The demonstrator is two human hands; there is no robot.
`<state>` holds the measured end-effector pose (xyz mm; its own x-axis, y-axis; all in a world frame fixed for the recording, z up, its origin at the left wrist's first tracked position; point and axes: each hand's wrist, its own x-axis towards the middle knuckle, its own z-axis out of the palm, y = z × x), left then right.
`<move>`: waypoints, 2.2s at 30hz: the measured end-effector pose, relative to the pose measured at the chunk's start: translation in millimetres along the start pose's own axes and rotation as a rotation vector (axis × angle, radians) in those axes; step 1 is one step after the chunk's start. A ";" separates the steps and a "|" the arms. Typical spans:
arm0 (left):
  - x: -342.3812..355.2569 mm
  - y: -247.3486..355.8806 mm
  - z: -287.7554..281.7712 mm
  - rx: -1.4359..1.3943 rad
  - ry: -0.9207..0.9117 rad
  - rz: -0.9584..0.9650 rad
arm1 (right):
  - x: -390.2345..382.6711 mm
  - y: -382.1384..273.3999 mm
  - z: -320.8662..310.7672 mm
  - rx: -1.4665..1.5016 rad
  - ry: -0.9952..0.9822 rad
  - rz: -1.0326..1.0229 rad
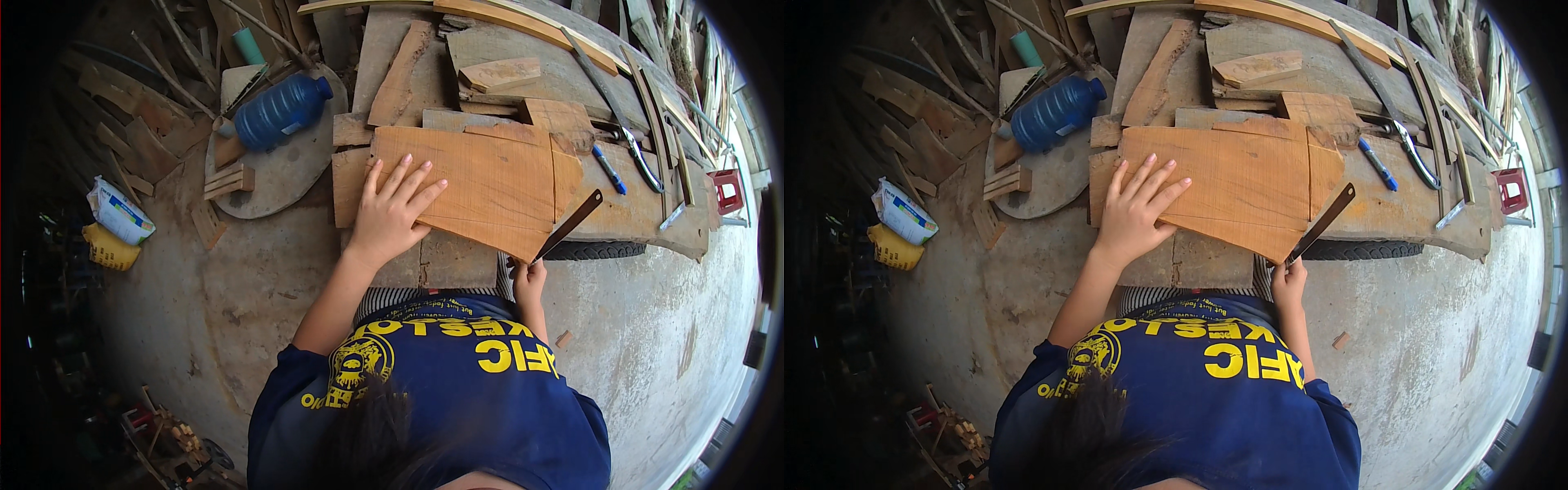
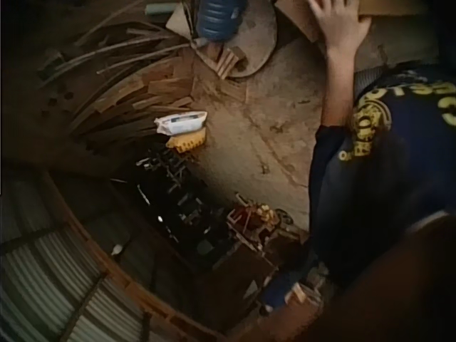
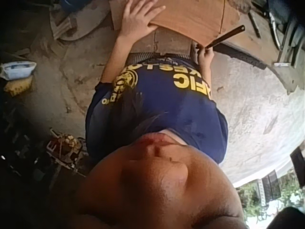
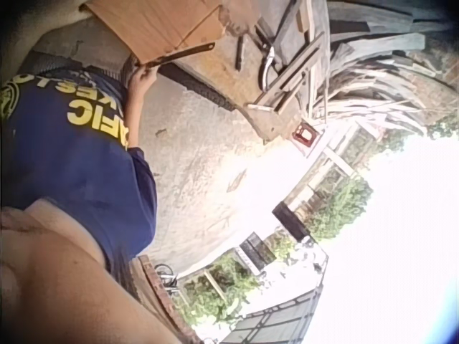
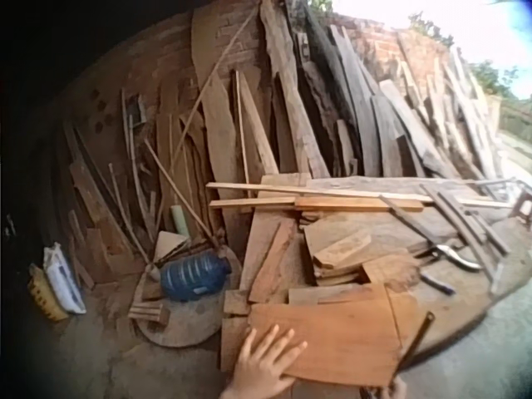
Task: The person cuts a wooden board along a marked line using a hand saw.
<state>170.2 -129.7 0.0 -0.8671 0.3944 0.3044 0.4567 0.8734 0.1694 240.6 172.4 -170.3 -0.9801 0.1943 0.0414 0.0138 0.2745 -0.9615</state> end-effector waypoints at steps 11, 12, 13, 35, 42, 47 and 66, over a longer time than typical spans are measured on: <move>-2.4 -4.4 9.1 0.147 0.070 0.036 | -0.2 -5.7 -1.5 -0.028 -0.047 0.014; -1.9 -4.8 10.9 0.124 0.116 0.033 | -0.2 -5.4 -1.3 -0.023 -0.044 0.017; -1.6 -4.3 12.3 0.125 0.116 0.032 | -0.4 -5.7 -1.4 -0.023 -0.045 0.017; 34.2 -2.6 -30.7 0.102 0.281 0.130 | -2.3 -6.7 -3.7 -0.115 0.072 -0.029; 72.2 -22.6 -61.5 -0.037 0.172 -0.006 | -1.1 -14.7 -6.1 -0.020 0.095 -0.003; 91.1 -29.7 -72.8 -0.085 0.055 -0.115 | -1.8 -19.5 -5.4 -0.028 0.116 -0.012; 68.4 -75.4 -19.4 -0.531 0.268 -0.346 | 3.3 -21.1 2.7 -0.084 0.069 -0.034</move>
<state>80.3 -174.1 26.3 -0.9327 -0.0260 0.3597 0.2572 0.6511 0.7140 236.5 164.7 -150.6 -0.9643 0.2472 0.0949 0.0004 0.3598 -0.9330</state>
